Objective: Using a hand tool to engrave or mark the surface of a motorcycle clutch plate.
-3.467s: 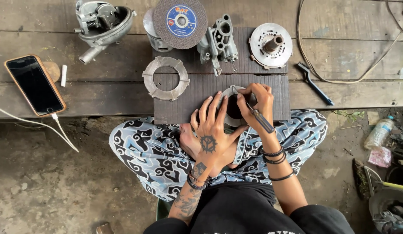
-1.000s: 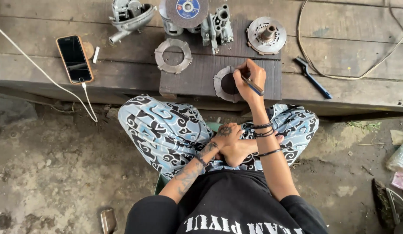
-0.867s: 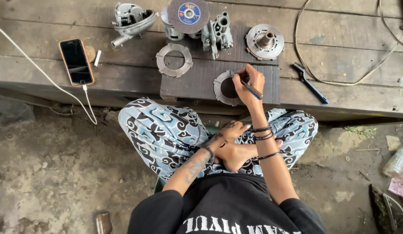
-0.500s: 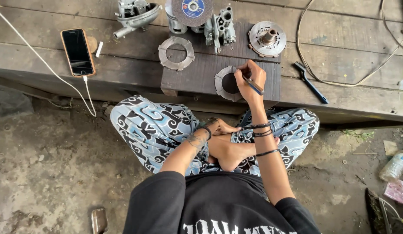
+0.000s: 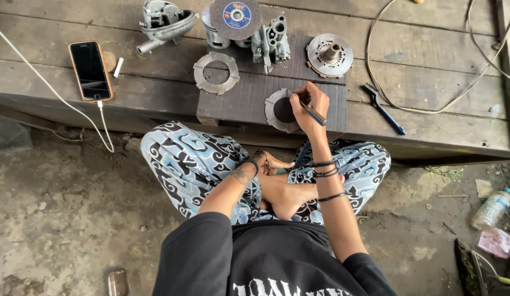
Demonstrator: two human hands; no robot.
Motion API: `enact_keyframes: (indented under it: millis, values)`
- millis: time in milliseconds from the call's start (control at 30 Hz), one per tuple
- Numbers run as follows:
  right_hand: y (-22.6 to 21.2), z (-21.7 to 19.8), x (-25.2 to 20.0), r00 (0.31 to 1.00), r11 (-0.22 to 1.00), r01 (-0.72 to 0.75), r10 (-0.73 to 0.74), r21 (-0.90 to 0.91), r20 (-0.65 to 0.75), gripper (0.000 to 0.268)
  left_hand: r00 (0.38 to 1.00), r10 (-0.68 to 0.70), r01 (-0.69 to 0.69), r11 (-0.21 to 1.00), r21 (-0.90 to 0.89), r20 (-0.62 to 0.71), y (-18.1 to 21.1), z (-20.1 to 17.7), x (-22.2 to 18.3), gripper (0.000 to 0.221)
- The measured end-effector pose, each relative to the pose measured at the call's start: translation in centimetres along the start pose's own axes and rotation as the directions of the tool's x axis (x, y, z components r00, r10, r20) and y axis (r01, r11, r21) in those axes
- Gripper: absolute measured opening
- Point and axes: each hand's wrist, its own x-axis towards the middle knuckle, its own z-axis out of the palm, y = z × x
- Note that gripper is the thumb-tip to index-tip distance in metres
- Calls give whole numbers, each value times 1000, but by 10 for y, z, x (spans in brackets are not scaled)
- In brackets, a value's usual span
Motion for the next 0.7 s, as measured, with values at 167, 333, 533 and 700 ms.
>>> enact_keyframes:
  millis: [167, 333, 533, 700]
  values:
    - [3, 1, 1, 1000, 1000, 15, -15, 1, 10, 6, 968, -157, 194, 963, -188, 195, -33, -30, 81, 129]
    - [8, 0, -2, 1000, 1000, 16, -16, 11, 20, 5, 883, 205, -129, 971, 202, -422, -27, 5, 55, 87]
    - [10, -1, -5, 999, 1000, 18, -18, 17, 32, 6, 582, 567, -301, 816, 494, -582, 4, 49, 21, 65]
    - [-3, -4, 2, 999, 999, 24, -25, 28, 31, 6, 856, 368, -162, 858, 487, -364, 29, 38, -13, 94]
